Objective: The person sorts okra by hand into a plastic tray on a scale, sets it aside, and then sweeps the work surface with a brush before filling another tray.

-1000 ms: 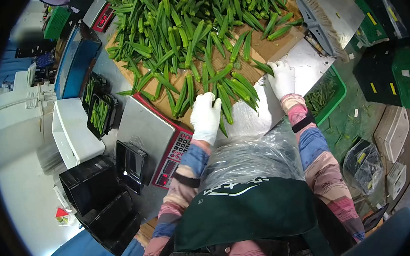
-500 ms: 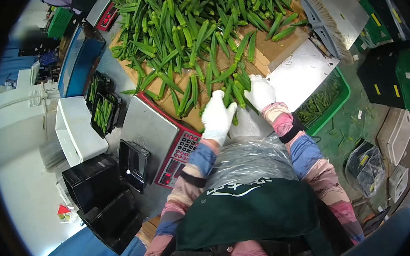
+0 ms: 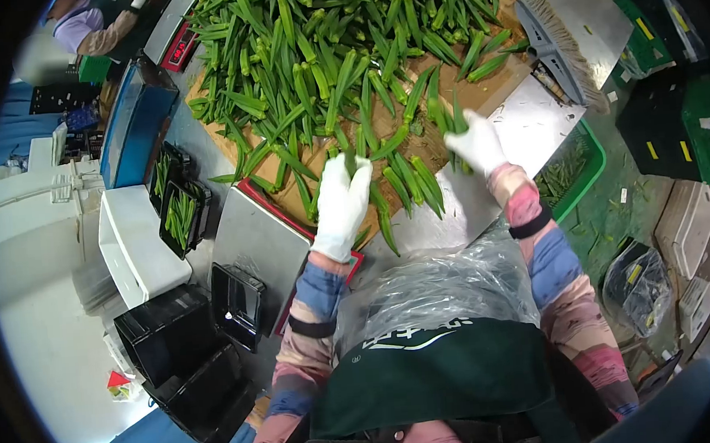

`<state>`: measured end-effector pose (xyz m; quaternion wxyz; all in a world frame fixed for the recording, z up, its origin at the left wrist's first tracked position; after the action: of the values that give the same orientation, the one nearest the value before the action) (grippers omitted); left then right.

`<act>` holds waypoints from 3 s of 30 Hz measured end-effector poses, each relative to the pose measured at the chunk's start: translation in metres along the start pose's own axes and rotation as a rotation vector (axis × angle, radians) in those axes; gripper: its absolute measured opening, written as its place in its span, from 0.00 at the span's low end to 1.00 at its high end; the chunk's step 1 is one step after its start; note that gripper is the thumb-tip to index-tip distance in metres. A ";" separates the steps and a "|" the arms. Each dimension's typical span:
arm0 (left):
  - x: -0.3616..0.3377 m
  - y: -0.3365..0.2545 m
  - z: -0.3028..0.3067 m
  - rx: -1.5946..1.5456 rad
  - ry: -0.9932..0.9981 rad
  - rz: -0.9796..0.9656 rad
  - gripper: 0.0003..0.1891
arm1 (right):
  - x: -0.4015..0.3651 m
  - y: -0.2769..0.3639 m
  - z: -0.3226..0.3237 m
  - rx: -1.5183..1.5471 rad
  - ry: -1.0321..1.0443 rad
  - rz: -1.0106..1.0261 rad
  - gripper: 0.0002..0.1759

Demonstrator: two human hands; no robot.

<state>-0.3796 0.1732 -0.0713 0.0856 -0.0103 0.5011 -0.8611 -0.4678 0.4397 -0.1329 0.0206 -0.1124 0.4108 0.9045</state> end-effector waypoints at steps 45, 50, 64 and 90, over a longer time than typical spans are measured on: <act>-0.025 0.042 -0.066 0.080 -0.055 0.285 0.24 | -0.065 -0.009 -0.068 -0.177 0.200 -0.108 0.34; -0.030 0.047 -0.086 -0.672 0.130 0.431 0.21 | -0.063 -0.010 -0.054 0.257 0.296 -0.150 0.27; -0.043 0.051 -0.104 -1.007 0.062 0.562 0.15 | -0.083 0.002 -0.048 0.413 0.137 -0.235 0.22; -0.102 -0.064 -0.033 -1.199 0.231 0.459 0.29 | -0.160 0.041 -0.043 1.217 0.536 -0.242 0.21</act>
<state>-0.2913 0.2486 -0.0253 0.1922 0.1438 0.8901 -0.3875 -0.3095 0.3891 -0.0954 0.0787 -0.3464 0.8225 0.4441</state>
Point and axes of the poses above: each hand's wrist, its own x-axis towards the middle knuckle, its own z-axis out of the back of the hand, y = z × x, the point moved 8 cm from there along x, towards the middle knuckle, and after that the axes turned 3 degrees about -x, right-handed, at the moved point
